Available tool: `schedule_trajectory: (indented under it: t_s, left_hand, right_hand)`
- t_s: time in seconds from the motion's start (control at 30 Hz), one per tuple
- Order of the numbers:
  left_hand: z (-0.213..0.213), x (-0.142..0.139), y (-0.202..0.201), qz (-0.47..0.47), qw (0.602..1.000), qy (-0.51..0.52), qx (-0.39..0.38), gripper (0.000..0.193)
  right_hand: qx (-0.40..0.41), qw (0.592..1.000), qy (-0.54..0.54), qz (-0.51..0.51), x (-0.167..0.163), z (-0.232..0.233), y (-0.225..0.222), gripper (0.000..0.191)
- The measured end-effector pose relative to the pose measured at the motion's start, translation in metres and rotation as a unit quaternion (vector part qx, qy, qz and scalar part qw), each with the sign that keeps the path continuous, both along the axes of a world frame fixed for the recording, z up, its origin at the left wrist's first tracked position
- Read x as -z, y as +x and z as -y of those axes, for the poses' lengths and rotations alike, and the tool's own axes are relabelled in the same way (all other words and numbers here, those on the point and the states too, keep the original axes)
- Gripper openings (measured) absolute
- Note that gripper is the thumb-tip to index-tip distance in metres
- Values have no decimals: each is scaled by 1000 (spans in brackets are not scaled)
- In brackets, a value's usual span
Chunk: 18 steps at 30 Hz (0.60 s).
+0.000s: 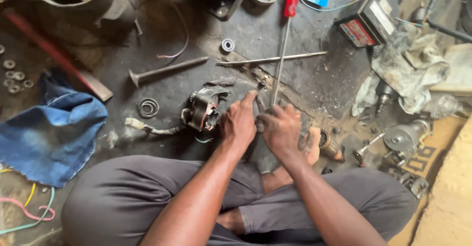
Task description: The person sits on the workshop floor and works on a small engine starter motor, fitting small screws and components into the housing by hand and using a screwdriver to tighten them. They handle the housing, pick up fasteners from the floor, and at one point reach into a cardboard box of parts.
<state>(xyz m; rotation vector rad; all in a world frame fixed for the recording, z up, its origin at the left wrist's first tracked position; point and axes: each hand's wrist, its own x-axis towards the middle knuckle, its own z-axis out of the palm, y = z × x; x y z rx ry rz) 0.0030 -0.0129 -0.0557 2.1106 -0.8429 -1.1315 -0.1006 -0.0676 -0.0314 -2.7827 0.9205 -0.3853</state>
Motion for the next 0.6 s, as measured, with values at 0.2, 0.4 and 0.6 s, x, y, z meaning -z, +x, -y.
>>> schedule_trajectory:
  t_s: [0.2, 0.4, 0.6]
  left_hand:
    - [-1, 8, -1, -5, 1000, 13, 17, 46]
    - [1, 19, -5, 37, 999, -5, 16, 48]
    - [1, 25, -8, 42, 998, 4, 37, 57]
  right_hand:
    - [302, 736, 548, 260, 0, 20, -37, 13]
    - [294, 459, 735, 404, -17, 20, -72, 9]
    - [294, 391, 764, 420, -21, 12, -80, 13]
